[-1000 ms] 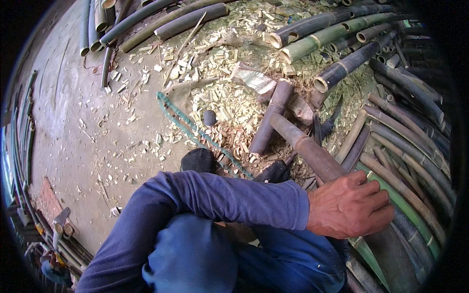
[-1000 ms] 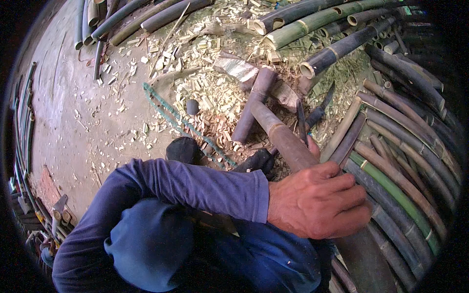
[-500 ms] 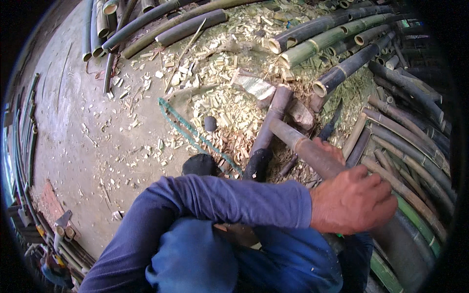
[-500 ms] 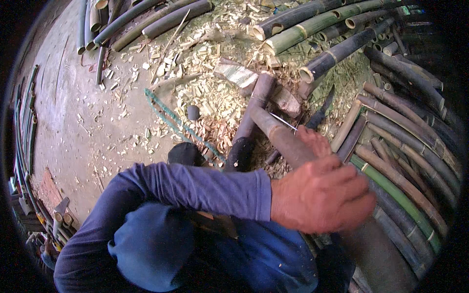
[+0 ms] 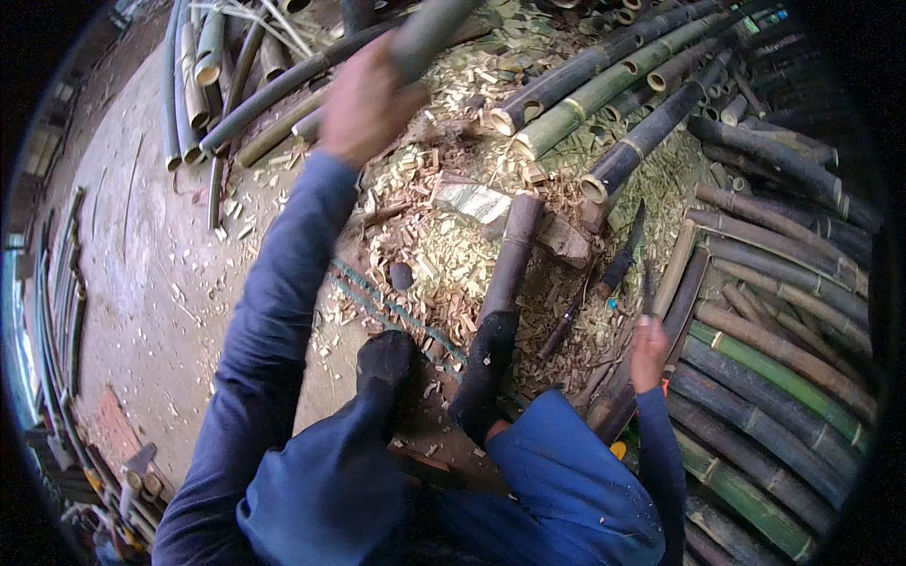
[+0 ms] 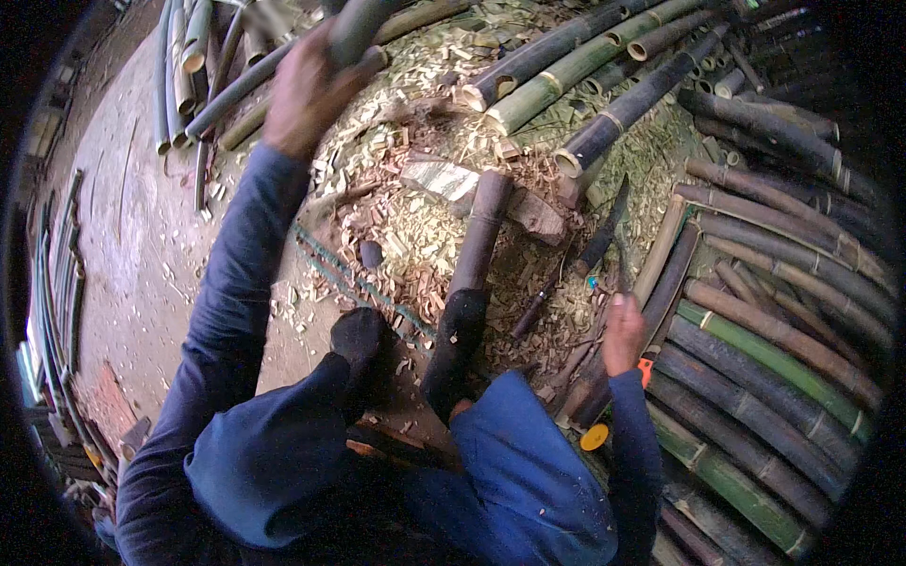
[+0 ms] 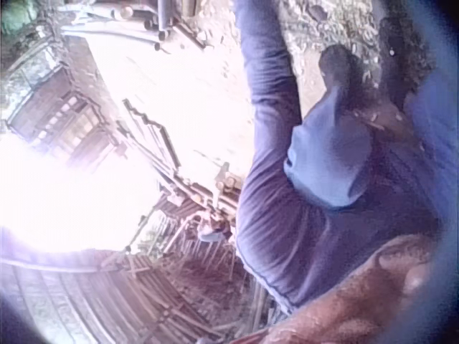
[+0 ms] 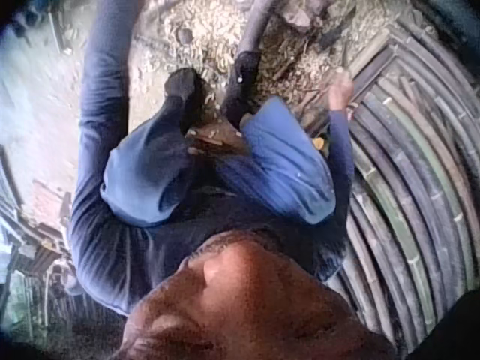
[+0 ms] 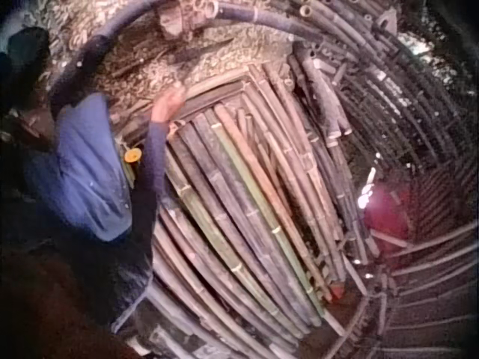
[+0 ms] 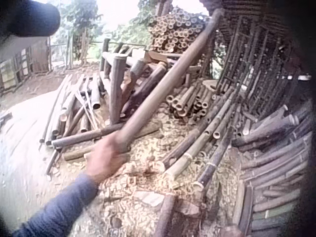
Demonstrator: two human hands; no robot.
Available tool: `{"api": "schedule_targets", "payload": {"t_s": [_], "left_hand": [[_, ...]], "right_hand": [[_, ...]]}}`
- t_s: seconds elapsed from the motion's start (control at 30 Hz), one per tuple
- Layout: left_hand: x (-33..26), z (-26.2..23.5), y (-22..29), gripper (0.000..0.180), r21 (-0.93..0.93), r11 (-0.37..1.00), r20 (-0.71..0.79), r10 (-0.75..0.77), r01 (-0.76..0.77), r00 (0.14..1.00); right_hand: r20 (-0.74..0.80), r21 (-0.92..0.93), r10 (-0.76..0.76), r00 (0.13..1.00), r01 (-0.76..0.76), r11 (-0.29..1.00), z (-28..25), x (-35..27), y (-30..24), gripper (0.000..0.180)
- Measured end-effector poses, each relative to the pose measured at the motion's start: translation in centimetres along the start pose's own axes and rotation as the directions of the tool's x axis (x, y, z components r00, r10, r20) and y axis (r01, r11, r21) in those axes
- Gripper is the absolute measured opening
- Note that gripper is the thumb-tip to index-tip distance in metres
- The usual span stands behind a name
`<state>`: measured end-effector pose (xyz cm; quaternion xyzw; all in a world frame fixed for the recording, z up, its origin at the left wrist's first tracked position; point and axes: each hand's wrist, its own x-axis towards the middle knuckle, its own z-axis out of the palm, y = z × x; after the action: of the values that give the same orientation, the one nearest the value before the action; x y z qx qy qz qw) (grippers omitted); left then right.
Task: The person selects a long bamboo pole from a pile and uses a hand saw to cut it into smaller sections. They then use a knife to split and shape the cut pieces, working on the ground surrounded by bamboo debris.
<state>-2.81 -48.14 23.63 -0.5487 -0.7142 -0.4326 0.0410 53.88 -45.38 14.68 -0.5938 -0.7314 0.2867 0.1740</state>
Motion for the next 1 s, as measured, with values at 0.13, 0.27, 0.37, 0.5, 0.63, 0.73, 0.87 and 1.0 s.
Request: {"api": "schedule_targets", "payload": {"t_s": [0.13,0.27,0.37,0.5,0.63,0.73,0.87,1.0], "left_hand": [[-11.3,-3.1,-12.6,0.049,0.528,0.821,0.259,-0.397,0.215,0.88],[-18.3,-4.3,-13.1,0.057,0.667,0.707,0.265,-0.519,0.234,0.812],[-18.2,-0.9,-5.7,0.1,0.128,0.976,0.339,-0.211,0.177,0.917],[-21.4,4.8,10.4,0.078,-0.146,0.937,0.795,-0.08,0.318,0.602],[-24.9,7.2,5.1,0.045,-0.444,0.79,0.661,-0.03,0.423,0.75],[-21.5,3.8,1.8,0.028,-0.238,0.774,0.728,-0.258,0.587,0.636],[-17.0,-0.3,-3.0,0.028,-0.098,0.883,0.561,-0.333,0.46,0.758],[-13.7,-2.1,-5.0,0.032,-0.044,0.921,0.488,-0.317,0.386,0.813]], "right_hand": [[-0.049,0.803,0.431,0.901,-0.221,0.553,1.5,-2.1,-6.6,0.019],[0.184,0.972,0.408,0.894,-0.226,0.058,7.4,-4.2,-7.8,0.023],[0.171,0.972,0.372,0.912,-0.217,0.087,12.1,-4.7,-10.6,0.032],[0.344,0.912,0.128,0.93,-0.364,0.191,11.8,-5.9,-16.4,0.041],[-0.249,0.083,0.028,0.968,-0.008,0.997,8.3,-8.5,-11.0,0.059],[-0.532,-0.603,0.025,0.847,-0.399,0.691,2.4,-13.7,1.9,0.072],[-0.602,-0.331,0.507,0.617,-0.77,0.545,3.4,-20.3,10.4,0.069],[-0.573,-0.325,0.516,0.637,-0.755,0.57,3.5,-21.2,9.4,0.069]]}}
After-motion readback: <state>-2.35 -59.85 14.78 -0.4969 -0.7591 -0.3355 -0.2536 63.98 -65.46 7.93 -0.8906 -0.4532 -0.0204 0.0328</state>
